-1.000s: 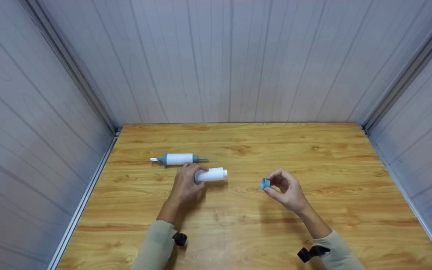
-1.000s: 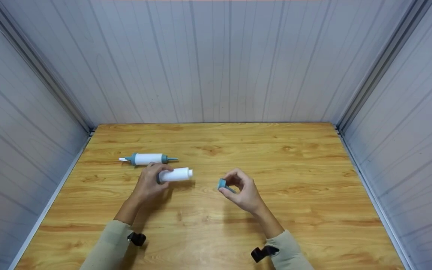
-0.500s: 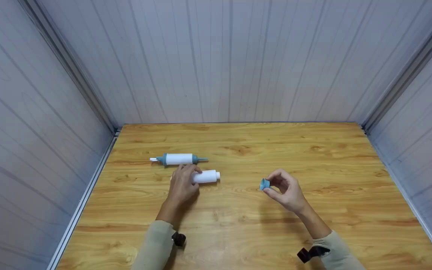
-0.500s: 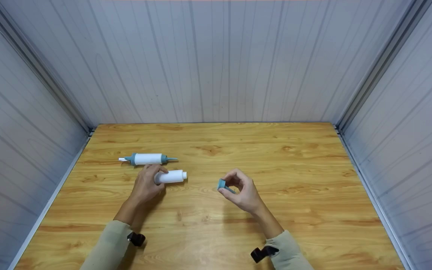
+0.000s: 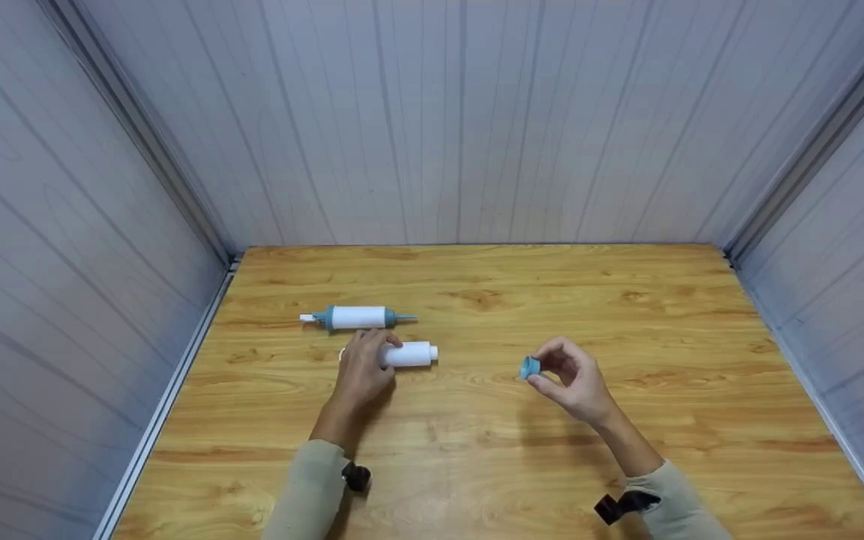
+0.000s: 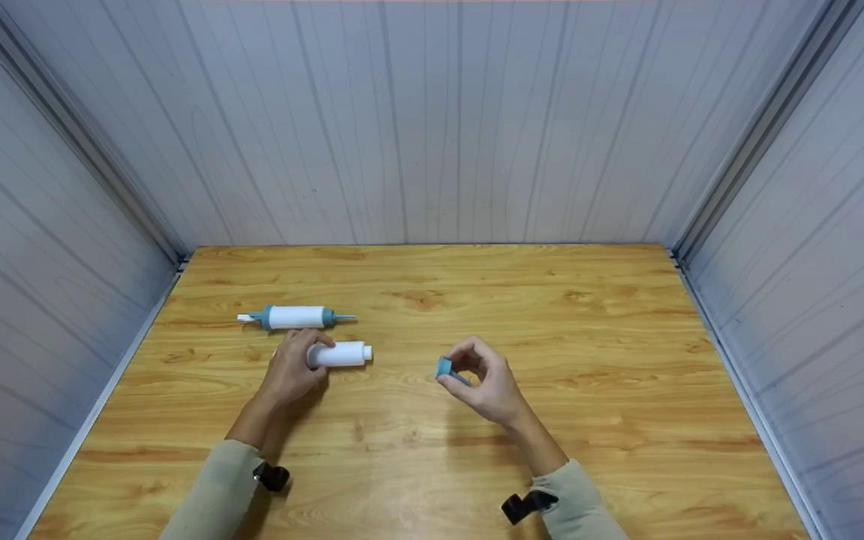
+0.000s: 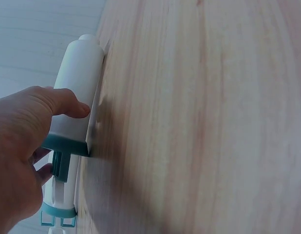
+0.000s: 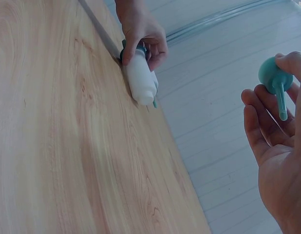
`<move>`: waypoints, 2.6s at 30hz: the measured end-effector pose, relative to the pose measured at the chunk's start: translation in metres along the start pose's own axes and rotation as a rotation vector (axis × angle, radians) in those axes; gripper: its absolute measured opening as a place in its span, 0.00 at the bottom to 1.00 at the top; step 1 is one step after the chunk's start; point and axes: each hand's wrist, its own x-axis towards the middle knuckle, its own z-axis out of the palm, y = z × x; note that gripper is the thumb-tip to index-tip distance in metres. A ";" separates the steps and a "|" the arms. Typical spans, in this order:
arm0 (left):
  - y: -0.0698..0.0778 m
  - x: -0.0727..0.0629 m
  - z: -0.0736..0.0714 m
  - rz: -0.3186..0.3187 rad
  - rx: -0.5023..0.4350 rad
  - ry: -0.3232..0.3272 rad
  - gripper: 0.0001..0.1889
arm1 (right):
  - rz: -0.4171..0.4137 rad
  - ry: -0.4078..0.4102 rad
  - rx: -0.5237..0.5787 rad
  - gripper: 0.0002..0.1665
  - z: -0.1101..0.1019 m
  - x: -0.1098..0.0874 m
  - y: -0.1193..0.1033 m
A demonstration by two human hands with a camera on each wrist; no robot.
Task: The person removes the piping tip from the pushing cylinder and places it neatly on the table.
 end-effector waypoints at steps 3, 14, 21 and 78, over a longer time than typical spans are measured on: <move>-0.001 0.000 0.000 0.003 -0.006 -0.001 0.21 | -0.003 0.000 0.003 0.17 0.000 0.000 0.001; -0.007 -0.004 -0.001 0.056 -0.060 0.018 0.22 | -0.001 0.003 0.001 0.17 0.001 -0.001 0.001; -0.007 -0.004 -0.002 0.047 -0.072 0.016 0.21 | -0.011 0.001 0.004 0.17 0.002 0.000 0.001; 0.080 -0.008 -0.006 0.313 -0.404 0.034 0.22 | 0.281 0.123 -0.054 0.20 0.007 0.017 0.026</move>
